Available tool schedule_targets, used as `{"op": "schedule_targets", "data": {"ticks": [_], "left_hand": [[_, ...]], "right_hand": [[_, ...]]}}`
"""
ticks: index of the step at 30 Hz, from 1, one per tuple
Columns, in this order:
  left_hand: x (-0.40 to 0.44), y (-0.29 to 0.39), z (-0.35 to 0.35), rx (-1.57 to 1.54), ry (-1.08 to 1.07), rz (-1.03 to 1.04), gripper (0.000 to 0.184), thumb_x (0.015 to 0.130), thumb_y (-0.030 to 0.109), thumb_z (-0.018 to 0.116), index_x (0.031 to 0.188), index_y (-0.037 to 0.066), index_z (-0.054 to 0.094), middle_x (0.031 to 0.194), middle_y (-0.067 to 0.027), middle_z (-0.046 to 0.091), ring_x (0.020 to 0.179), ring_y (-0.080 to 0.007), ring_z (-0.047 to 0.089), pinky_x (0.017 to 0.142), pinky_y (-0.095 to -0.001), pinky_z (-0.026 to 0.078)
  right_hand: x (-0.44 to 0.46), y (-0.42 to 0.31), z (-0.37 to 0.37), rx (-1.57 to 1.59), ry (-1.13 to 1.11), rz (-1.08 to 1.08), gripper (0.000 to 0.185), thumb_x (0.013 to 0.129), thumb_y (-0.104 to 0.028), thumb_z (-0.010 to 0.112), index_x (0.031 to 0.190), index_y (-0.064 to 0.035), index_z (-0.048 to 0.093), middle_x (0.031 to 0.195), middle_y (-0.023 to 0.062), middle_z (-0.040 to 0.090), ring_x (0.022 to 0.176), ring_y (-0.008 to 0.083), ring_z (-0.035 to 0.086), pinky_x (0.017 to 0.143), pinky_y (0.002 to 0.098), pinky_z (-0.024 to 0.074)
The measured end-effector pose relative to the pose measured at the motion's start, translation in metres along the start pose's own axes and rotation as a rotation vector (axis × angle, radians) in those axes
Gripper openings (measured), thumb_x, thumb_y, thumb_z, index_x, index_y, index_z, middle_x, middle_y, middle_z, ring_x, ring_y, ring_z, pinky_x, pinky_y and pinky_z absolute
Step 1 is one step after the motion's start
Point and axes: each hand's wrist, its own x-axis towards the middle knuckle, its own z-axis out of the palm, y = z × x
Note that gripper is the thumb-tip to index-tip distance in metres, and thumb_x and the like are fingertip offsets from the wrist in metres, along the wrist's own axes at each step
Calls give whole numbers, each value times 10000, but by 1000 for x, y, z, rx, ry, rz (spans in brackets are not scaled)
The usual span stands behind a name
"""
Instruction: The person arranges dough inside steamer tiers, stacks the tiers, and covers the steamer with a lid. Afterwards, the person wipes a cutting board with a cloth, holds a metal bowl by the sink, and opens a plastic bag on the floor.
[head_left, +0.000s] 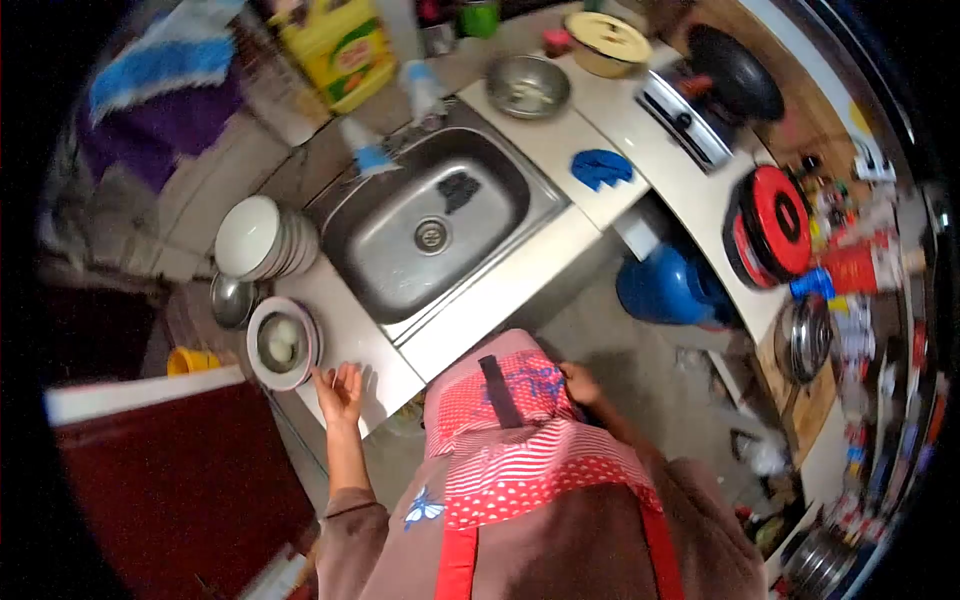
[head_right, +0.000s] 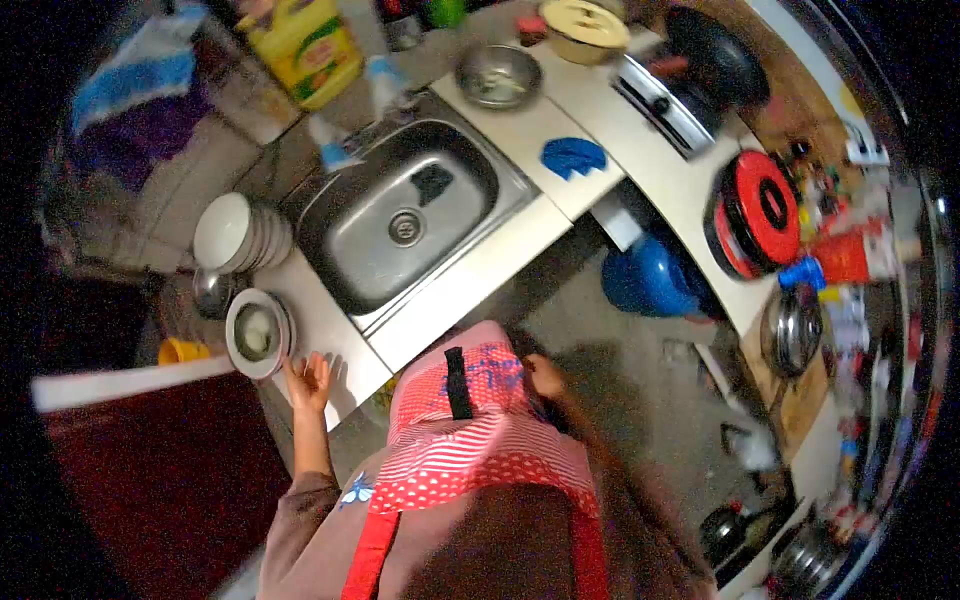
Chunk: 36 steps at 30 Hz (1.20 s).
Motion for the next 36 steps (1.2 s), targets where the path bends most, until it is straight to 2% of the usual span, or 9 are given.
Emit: {"op": "schedule_targets", "data": {"ticks": [3,4,8,16,19,25,29,30,36], "left_hand": [[-9,-19,15,94,-37,-53,331,804,403,501,883,89,431,832,-106,559,789,-218,573,666,-363,499],[-16,-30,22,150,-100,-96,321,811,396,491,887,88,442,846,-107,558,790,-218,573,671,-355,499],[-51,-86,46,442,-310,-283,272,838,356,459,885,90,489,869,-92,554,793,-203,552,715,-327,465],[-120,-140,81,1050,-379,-349,266,798,310,537,947,102,463,895,-88,543,799,-202,546,699,-317,453],[-128,-149,87,1162,-387,-342,276,808,312,523,967,96,459,908,-95,538,822,-210,540,714,-324,451],[-133,-179,87,1211,-443,-337,301,810,327,518,969,73,485,911,-93,534,802,-184,522,712,-309,440],[-87,-188,64,1065,-757,-509,211,785,300,528,835,96,522,791,-70,548,720,-182,514,625,-306,429],[-114,-194,79,1013,-722,-476,193,794,277,507,830,88,526,762,-77,551,686,-196,520,603,-311,423],[-126,-199,92,936,-610,-438,116,774,199,571,797,91,532,782,-53,540,739,-218,526,664,-352,435]], "right_hand": [[29,64,29,197,335,-130,133,806,-89,456,810,-16,567,679,60,583,642,112,506,599,268,413],[11,37,9,128,348,-86,166,760,-130,454,857,-55,565,823,182,560,788,359,531,681,387,427],[-10,17,-11,61,462,-158,120,757,-105,453,806,-25,528,779,154,551,704,245,522,647,328,410],[-99,-1,-38,303,46,-55,262,814,-265,472,967,-58,521,897,156,561,760,264,551,697,331,413],[-39,105,93,861,-43,-355,303,831,-309,440,992,-68,525,869,123,577,751,218,551,689,320,423],[-94,81,39,584,1,23,299,839,-322,420,961,-79,547,793,96,588,741,185,545,683,329,435],[-74,127,69,524,144,-374,322,822,-331,447,995,-87,566,901,61,598,783,179,543,724,313,426],[-98,102,39,593,16,-88,383,800,-351,486,1064,-78,534,974,57,583,834,166,533,761,300,414],[-83,108,26,543,130,-103,379,779,-349,523,1006,-45,530,949,105,584,849,205,542,747,334,419]]}}
